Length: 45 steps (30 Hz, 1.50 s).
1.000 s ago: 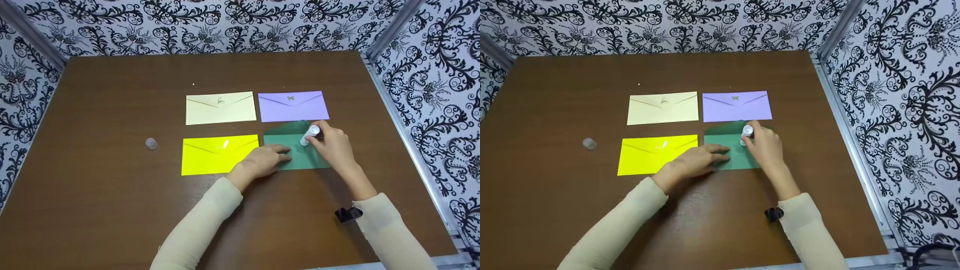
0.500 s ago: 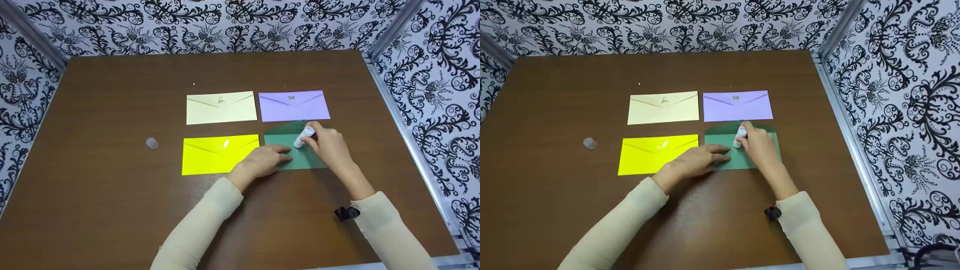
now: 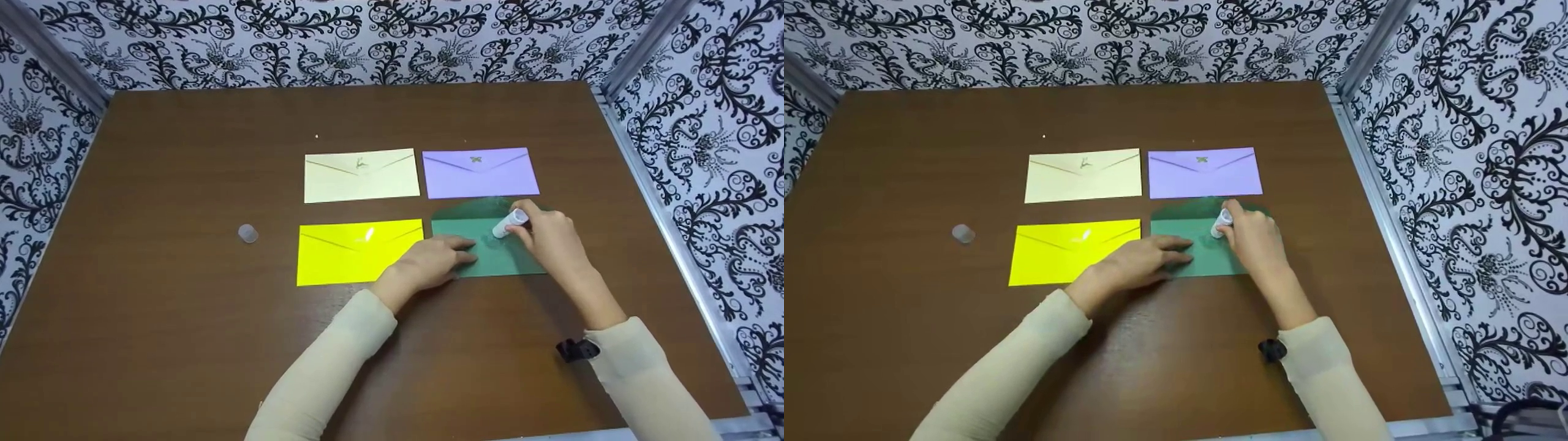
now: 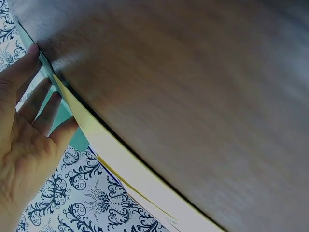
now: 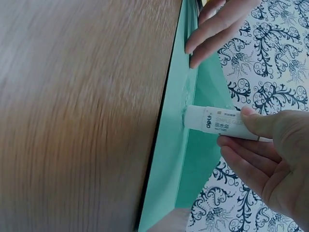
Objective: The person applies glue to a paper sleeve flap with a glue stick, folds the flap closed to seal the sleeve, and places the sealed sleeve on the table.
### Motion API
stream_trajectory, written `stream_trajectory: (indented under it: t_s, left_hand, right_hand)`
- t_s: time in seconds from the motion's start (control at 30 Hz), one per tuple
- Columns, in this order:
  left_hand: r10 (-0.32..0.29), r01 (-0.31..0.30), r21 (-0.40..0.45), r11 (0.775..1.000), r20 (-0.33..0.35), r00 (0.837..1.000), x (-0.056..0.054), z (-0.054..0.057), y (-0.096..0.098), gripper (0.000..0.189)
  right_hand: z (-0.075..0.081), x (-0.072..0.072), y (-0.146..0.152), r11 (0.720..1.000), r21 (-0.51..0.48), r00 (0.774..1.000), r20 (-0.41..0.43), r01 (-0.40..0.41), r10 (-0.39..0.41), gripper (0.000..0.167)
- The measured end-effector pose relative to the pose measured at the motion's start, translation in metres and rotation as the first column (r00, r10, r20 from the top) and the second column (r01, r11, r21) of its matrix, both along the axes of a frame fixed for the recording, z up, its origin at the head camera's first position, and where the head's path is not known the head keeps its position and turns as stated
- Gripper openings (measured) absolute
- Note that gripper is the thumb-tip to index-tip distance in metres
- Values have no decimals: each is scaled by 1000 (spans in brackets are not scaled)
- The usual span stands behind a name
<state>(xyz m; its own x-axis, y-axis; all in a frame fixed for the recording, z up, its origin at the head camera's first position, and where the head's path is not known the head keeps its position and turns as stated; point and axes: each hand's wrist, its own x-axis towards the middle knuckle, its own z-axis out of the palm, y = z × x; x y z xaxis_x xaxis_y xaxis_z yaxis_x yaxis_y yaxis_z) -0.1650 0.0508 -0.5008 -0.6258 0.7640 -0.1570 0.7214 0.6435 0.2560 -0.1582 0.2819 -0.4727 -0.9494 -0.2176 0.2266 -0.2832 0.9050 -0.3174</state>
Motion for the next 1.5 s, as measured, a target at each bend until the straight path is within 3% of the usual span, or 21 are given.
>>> stream_trajectory:
  t_s: [0.43,0.7,1.23,1.5]
  left_hand:
    - [-11,11,-2,1000,-10,1000,0,-2,0,53]
    - [-11,11,-5,1000,-2,1000,0,0,-1,52]
    - [-7,7,-4,1000,5,1000,0,2,0,51]
    - [7,-7,4,1000,16,1000,0,1,0,52]
  right_hand:
    - [3,7,-3,999,-22,998,49,-45,46,31]
    - [0,4,-14,998,-19,998,23,-61,61,33]
    - [-2,-8,-11,999,19,999,-33,-32,32,33]
    - [3,-4,1,1000,17,1000,19,-12,12,31]
